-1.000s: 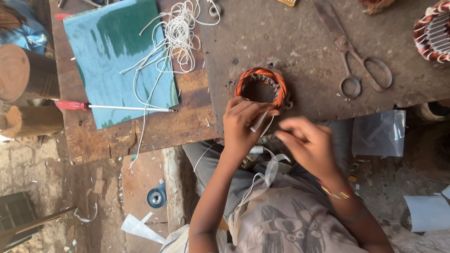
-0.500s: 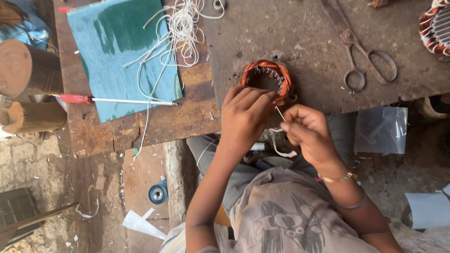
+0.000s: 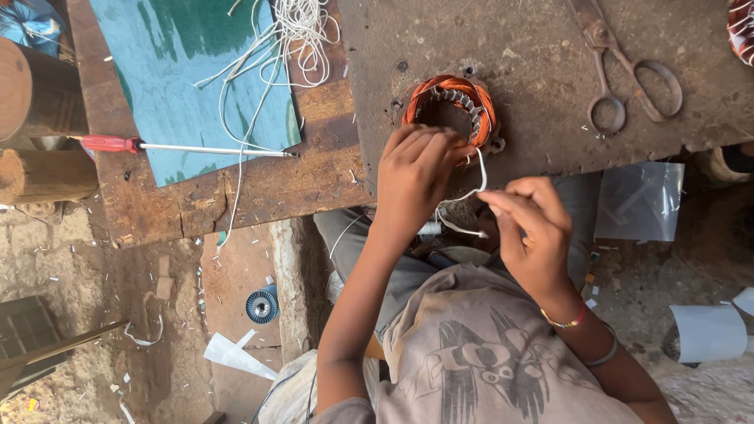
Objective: The person ties the copper windings of an electric motor stator using a white thread, repeatedly looping the thread through the slots and knotting it by hand. They use a large pair of metal scissors to cut the thread after completion.
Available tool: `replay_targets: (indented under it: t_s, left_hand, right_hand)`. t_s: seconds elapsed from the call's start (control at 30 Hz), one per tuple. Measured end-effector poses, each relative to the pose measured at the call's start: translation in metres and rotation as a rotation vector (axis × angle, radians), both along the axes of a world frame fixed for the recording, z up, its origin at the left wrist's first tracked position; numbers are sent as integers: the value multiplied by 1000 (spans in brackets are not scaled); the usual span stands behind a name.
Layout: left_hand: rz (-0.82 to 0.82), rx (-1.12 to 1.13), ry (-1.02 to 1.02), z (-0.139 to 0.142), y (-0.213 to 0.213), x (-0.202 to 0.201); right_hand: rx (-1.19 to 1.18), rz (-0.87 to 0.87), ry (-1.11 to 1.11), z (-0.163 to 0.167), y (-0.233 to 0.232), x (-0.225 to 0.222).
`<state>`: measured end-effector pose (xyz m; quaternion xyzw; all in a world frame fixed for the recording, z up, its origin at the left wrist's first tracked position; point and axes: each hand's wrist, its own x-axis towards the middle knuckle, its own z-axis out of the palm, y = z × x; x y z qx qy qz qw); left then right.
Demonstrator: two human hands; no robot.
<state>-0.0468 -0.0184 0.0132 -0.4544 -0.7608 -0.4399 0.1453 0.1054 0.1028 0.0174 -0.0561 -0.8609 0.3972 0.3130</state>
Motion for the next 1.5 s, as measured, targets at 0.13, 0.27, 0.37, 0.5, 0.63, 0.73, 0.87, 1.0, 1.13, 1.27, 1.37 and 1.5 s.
replay_targets:
  t_s: [0.13, 0.27, 0.37, 0.5, 0.63, 0.73, 0.87, 1.0, 1.13, 1.27, 1.37, 1.5]
  left_hand:
    - [16, -48, 41, 1, 2, 0]
    - [52, -75, 61, -3, 5, 1]
    - [60, -62, 69, -6, 6, 2]
    - [72, -45, 34, -10, 7, 3]
    - [57, 10, -80, -15, 8, 9]
    - [72, 347, -258, -21, 11, 23]
    - [64, 416, -317, -29, 14, 29]
    - [97, 398, -325, -32, 16, 27]
    - [103, 396, -288, -33, 17, 29]
    - [124, 384, -291, -32, 17, 32]
    - [129, 374, -320, -31, 17, 33]
    - [153, 333, -335, -26, 19, 35]
  right_hand:
    - [65, -116, 135, -14, -3, -6]
    - [96, -152, 203, -35, -1, -4]
    - [161, -142, 286, -40, -4, 0]
    - [161, -106, 270, -42, -8, -8]
    - [185, -89, 235, -43, -7, -25]
    - [177, -57, 213, -26, -5, -34]
    - [212, -63, 240, 29, -3, -51]
    - [145, 97, 206, 38, 15, -67]
    - [-905, 440, 485, -48, 39, -2]
    - [-1290, 265, 20, -139, 51, 126]
    - [-761, -837, -663, -155, 67, 236]
    - [-535, -1422, -1013, -171, 81, 312]
